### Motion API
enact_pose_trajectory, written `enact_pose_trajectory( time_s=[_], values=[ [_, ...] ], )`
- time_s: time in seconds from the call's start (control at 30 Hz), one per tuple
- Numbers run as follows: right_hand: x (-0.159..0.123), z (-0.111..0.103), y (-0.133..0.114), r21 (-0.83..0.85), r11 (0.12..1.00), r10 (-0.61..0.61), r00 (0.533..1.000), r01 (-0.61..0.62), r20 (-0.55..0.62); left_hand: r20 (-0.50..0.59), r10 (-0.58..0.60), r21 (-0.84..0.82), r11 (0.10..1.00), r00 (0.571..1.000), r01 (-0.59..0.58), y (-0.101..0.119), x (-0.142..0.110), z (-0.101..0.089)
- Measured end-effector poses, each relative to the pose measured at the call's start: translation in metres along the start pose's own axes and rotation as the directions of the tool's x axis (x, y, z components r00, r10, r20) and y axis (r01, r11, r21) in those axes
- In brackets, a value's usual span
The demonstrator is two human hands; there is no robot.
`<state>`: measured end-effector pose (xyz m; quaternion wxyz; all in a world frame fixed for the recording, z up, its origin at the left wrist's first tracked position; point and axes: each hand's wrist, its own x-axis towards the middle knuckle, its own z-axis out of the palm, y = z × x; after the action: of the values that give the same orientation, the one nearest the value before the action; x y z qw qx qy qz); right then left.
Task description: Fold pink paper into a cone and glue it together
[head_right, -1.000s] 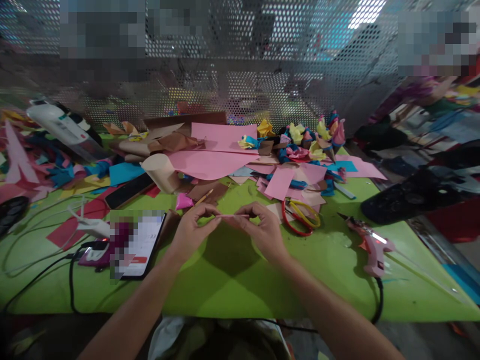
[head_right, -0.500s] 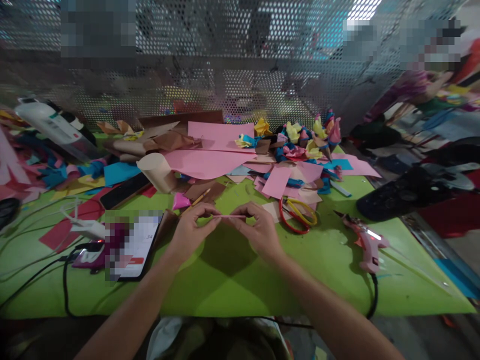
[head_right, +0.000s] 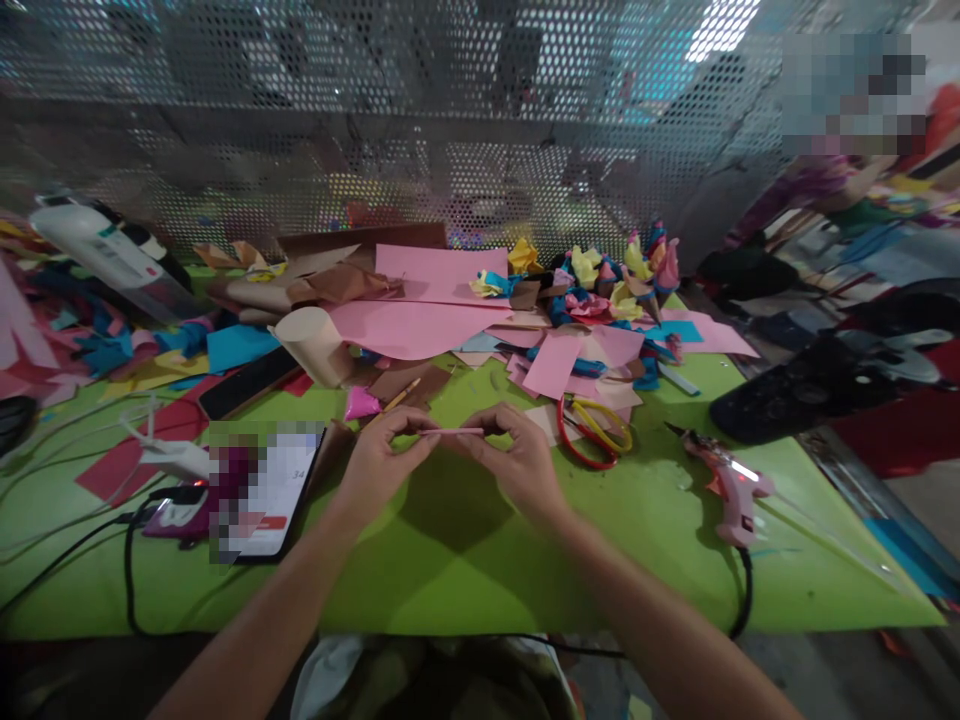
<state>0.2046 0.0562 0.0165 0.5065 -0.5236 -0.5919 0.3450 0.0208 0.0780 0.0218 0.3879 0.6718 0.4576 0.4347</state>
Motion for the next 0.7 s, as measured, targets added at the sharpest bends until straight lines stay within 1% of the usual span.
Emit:
enact_pose_trajectory(
  time_s=[0.17, 0.33, 0.43, 0.7],
  values=[
    [0.0, -0.001, 0.001, 0.046, 0.999, 0.015, 1.0, -0.014, -0.017, -0.017, -0.014, -0.018, 1.0, 1.0, 0.014, 0.0, 0.0, -0.001],
    [0.0, -0.002, 0.003, 0.036, 0.999, 0.016, 0.999, -0.015, -0.032, -0.008, -0.019, -0.024, 1.0, 1.0, 0.019, 0.001, 0.0, -0.001],
    [0.0, -0.003, 0.004, 0.036, 0.999, 0.029, 0.998, -0.028, -0.047, -0.008, -0.045, -0.032, 0.998, 0.999, 0.045, 0.0, 0.0, -0.002],
    [0.001, -0.003, 0.012, 0.108, 0.992, 0.065, 0.997, -0.06, -0.044, -0.025, -0.083, -0.073, 0.994, 0.996, 0.081, -0.002, -0.001, -0.005]
  ],
)
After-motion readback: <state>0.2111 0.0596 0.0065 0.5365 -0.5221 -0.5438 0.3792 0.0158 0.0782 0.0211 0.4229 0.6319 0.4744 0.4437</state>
